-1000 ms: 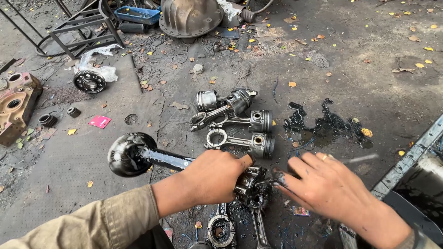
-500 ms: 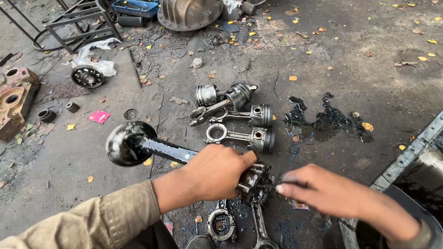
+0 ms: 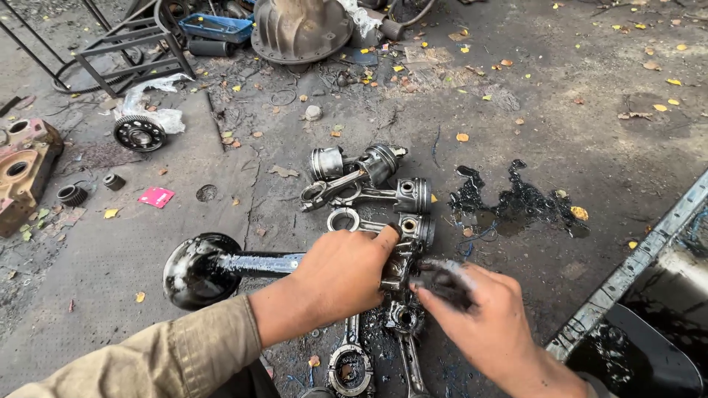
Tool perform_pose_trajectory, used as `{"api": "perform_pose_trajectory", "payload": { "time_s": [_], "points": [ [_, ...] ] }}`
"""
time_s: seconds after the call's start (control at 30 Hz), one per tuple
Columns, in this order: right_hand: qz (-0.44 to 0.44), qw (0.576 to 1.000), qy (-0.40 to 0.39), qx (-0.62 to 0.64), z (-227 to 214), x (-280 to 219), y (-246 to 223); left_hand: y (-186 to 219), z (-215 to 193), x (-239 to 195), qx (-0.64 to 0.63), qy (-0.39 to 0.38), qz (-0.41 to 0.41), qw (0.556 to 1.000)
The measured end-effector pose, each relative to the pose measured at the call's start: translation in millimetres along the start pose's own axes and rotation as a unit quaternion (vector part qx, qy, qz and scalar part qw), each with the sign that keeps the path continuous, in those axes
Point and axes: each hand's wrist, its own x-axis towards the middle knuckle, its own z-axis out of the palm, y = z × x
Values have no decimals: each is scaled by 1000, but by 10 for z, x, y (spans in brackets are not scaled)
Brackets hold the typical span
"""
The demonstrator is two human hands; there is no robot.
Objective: The person wipes down an oil pan by hand, removes a pickup tube from a metal tray, and cleans the tube and several pistons with a cloth.
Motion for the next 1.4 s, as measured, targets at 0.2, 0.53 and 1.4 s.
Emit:
{"api": "perform_pose_trajectory", "payload": {
  "time_s": [0.2,0.53,1.4],
  "points": [
    [69,997,27,5,-12,44,-66,48,-17,-31,2,-2,5,1000],
    [-63,990,4,-124,-79,102,-177,90,20,-12,25,9,13,1000],
    [122,876,-256,-389,-493,395,382,-222,16,-57,-41,72,25,996]
  ]
}}
